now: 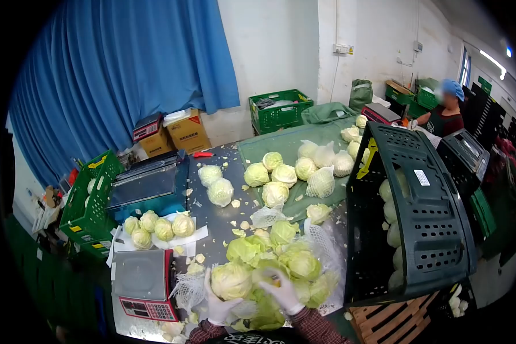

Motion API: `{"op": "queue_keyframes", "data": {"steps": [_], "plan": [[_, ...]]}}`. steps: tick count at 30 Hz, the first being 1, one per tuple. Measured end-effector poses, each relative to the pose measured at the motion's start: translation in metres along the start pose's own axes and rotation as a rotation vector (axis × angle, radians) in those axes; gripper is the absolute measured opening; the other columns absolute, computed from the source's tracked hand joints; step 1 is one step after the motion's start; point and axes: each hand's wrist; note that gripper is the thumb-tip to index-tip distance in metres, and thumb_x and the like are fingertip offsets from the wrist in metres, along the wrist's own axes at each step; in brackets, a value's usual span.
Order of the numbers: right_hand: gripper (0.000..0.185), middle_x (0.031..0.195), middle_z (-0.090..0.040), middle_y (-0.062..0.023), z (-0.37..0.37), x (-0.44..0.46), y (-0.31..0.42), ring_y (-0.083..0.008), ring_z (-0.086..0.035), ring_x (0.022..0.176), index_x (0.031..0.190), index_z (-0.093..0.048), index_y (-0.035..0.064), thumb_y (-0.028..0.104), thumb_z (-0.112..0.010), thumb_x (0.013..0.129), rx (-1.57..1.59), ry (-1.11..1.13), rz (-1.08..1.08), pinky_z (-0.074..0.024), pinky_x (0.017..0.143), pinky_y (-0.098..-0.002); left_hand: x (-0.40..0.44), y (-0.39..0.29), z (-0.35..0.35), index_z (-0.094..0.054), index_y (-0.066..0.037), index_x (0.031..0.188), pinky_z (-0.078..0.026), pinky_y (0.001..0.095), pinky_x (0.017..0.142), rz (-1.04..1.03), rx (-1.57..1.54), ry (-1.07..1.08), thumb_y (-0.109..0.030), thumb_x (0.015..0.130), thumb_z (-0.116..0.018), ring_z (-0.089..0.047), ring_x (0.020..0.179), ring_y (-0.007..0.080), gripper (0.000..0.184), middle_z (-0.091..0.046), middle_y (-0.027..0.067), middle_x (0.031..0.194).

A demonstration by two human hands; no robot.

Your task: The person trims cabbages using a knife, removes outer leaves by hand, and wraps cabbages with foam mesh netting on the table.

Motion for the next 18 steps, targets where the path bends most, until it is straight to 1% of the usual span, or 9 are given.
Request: {"op": "queue_keyframes", "data": {"steps": [1,3,4,6,9,11,12,15,18], "plan": [[0.056,0.092,-0.065,-0.0027,-0.005,-0.002,-0.002,-0.0089,-0.059,0.072,0.127,-0.051,0.0038,0.024,-0.074,0.080,-0.007,0.002,0.000,-0.0474,0.060,-0.0235,0.001,-0.005,0.004,-0.020,-0.002,0.143,-0.039,0.0387,0.106,0.000,-0.006,-0.004,-0.017,0.051,-0.092,-0.042,0.126,0.0297,0.118,-0.034,0.0167,0.139],[0.058,0.082,-0.063,-0.0013,-0.010,-0.009,-0.009,-0.0044,-0.055,0.062,0.131,-0.048,0.0028,0.017,-0.074,0.081,0.299,0.096,-0.246,-0.0422,0.052,-0.0179,0.006,-0.022,0.009,-0.024,-0.001,0.141,-0.039,0.0410,0.104,-0.014,0.431,0.341,-0.025,0.052,-0.092,-0.044,0.124,0.0309,0.115,-0.029,0.0181,0.140],[0.059,0.074,-0.059,0.0009,-0.002,-0.002,-0.011,-0.0049,-0.054,0.056,0.131,-0.047,0.0025,0.018,-0.074,0.081,0.303,0.151,-0.249,-0.0391,0.046,-0.0179,0.008,-0.024,0.008,-0.024,-0.001,0.141,-0.039,0.0410,0.104,-0.010,0.431,0.346,-0.025,0.052,-0.092,-0.044,0.124,0.0309,0.115,-0.029,0.0181,0.140],[0.058,0.075,-0.058,0.0011,0.004,-0.001,-0.022,-0.0044,-0.054,0.057,0.131,-0.047,0.0026,0.018,-0.074,0.081,0.255,0.210,-0.254,-0.0391,0.046,-0.0175,0.010,-0.024,0.010,-0.029,0.000,0.139,-0.036,0.0436,0.104,-0.097,0.658,0.393,-0.037,0.051,-0.091,-0.044,0.119,0.0354,0.113,-0.036,0.0215,0.131],[0.058,0.074,-0.061,-0.0024,0.009,-0.001,-0.051,-0.0091,-0.057,0.057,0.131,-0.048,0.0037,0.024,-0.073,0.082,0.148,0.267,-0.303,-0.0430,0.048,-0.0220,0.001,0.025,0.007,-0.033,0.000,0.136,-0.039,0.0424,0.101,0.074,0.495,0.450,-0.038,0.053,-0.090,-0.046,0.116,0.0356,0.107,-0.042,0.0213,0.124],[0.056,0.076,-0.065,-0.0096,0.003,-0.006,-0.052,-0.0209,-0.062,0.057,0.132,-0.049,0.0064,0.031,-0.068,0.085,-0.671,-0.195,0.451,-0.0474,0.050,-0.0316,-0.007,0.045,-0.002,-0.036,0.001,0.135,-0.039,0.0423,0.100,0.076,0.532,0.406,-0.039,0.054,-0.089,-0.047,0.115,0.0363,0.105,-0.044,0.0218,0.122],[0.056,0.076,-0.065,-0.0096,0.005,-0.013,-0.052,-0.0209,-0.062,0.057,0.132,-0.049,0.0064,0.031,-0.068,0.085,-0.673,-0.194,0.442,-0.0474,0.050,-0.0316,-0.011,0.054,-0.004,-0.038,0.001,0.133,-0.040,0.0421,0.099,0.077,0.575,0.365,-0.040,0.054,-0.088,-0.047,0.114,0.0370,0.102,-0.045,0.0223,0.119],[0.052,0.077,-0.066,-0.0146,0.009,-0.035,-0.056,-0.0320,-0.062,0.058,0.132,-0.048,0.0097,0.036,-0.060,0.089,-0.775,-0.088,0.351,-0.0485,0.050,-0.0411,-0.020,0.088,-0.010,-0.040,0.002,0.131,-0.042,0.0425,0.096,0.140,0.639,0.307,-0.038,0.053,-0.088,-0.048,0.112,0.0383,0.100,-0.047,0.0230,0.118],[0.054,0.061,-0.060,-0.0158,0.002,-0.055,-0.064,-0.0348,-0.058,0.050,0.137,-0.043,0.0114,0.038,-0.055,0.091,-1.097,0.123,0.198,-0.0471,0.048,-0.0431,-0.015,0.095,-0.013,-0.041,0.002,0.130,-0.043,0.0429,0.094,0.071,0.701,0.337,-0.037,0.051,-0.087,-0.048,0.111,0.0392,0.099,-0.048,0.0237,0.117]]}}
Point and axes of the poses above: each hand's wrist, its own x-axis towards the middle knuckle, its own z-axis out of the back of the hand, y = z × x
